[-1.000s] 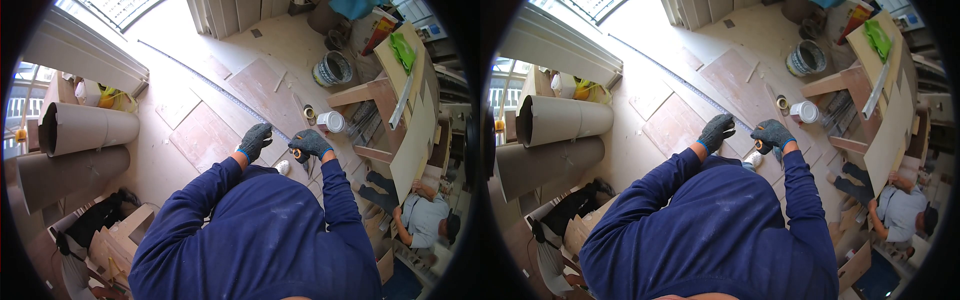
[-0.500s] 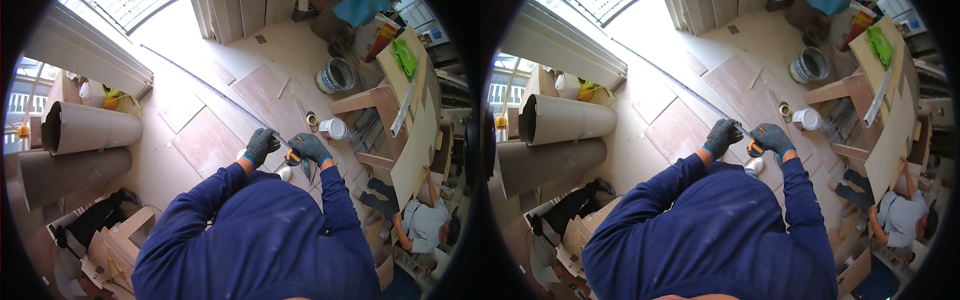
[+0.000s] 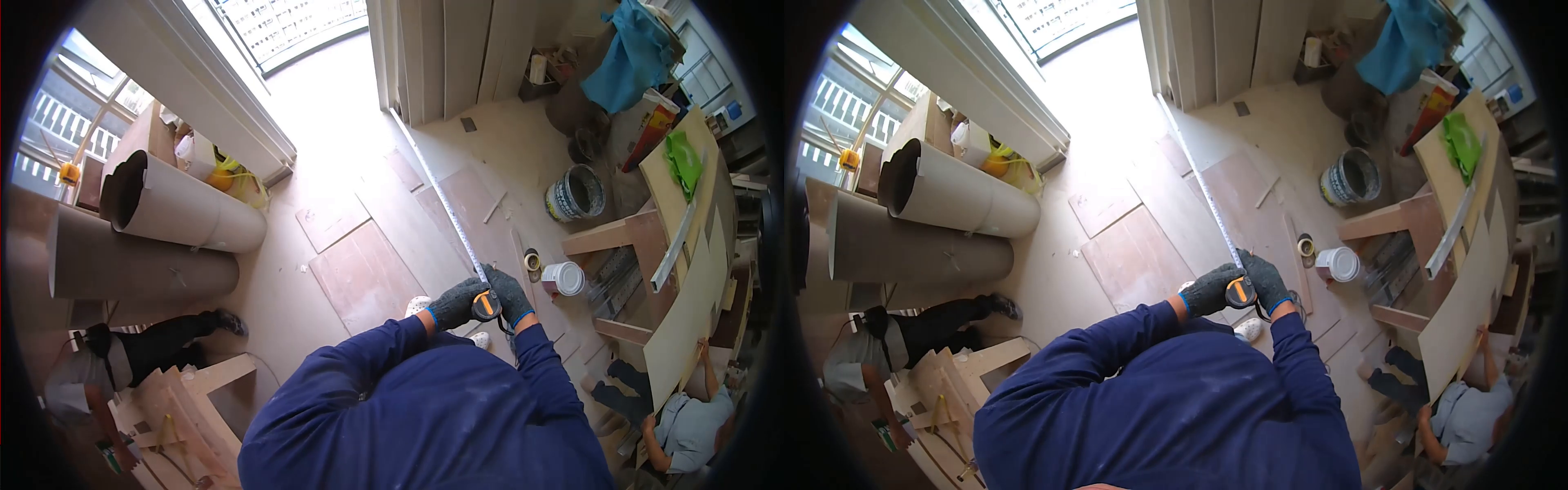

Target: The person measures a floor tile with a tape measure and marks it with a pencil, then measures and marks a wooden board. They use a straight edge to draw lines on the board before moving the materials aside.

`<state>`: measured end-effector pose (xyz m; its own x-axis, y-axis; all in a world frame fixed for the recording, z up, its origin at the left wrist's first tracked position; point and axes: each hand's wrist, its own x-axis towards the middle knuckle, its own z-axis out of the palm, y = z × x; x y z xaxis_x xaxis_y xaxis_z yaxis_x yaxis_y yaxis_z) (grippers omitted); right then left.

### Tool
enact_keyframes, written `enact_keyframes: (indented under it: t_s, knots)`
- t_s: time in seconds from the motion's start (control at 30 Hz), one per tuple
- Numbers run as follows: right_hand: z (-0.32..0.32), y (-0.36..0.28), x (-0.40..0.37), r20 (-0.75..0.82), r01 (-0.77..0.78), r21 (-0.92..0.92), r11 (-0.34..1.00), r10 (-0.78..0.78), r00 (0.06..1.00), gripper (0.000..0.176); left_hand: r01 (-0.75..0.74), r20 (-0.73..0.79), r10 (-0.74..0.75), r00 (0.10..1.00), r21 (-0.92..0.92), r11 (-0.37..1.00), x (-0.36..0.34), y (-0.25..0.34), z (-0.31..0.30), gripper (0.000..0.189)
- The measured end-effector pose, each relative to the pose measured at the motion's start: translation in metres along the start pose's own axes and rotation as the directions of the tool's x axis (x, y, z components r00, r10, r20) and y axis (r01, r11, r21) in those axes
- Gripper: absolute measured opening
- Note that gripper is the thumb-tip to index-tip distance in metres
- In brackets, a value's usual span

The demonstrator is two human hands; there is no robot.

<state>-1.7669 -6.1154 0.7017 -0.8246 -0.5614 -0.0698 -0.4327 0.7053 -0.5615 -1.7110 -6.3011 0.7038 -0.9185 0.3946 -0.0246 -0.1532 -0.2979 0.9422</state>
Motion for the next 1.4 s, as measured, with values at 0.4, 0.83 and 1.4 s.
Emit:
enact_keyframes:
  t_s: [0.4,0.83,1.4]
  knots:
    - [-0.006,-0.021,-0.017,0.204,0.162,-0.004,0.987,-0.157,0.966,0.037,0.048,-0.02,-0.044,0.999,0.562,0.826,0.004,-0.025,-0.002,0.027]
    - [0.073,0.064,-0.148,0.398,-0.242,-0.273,0.931,0.338,0.853,0.012,0.288,-0.153,-0.271,0.95,0.766,0.575,-0.013,-0.182,0.053,0.046]
    - [0.369,0.447,-0.337,0.561,-0.878,0.425,0.22,0.697,0.446,0.031,0.972,-0.066,-0.989,0.129,-0.191,0.14,-0.104,-0.512,0.103,0.031]
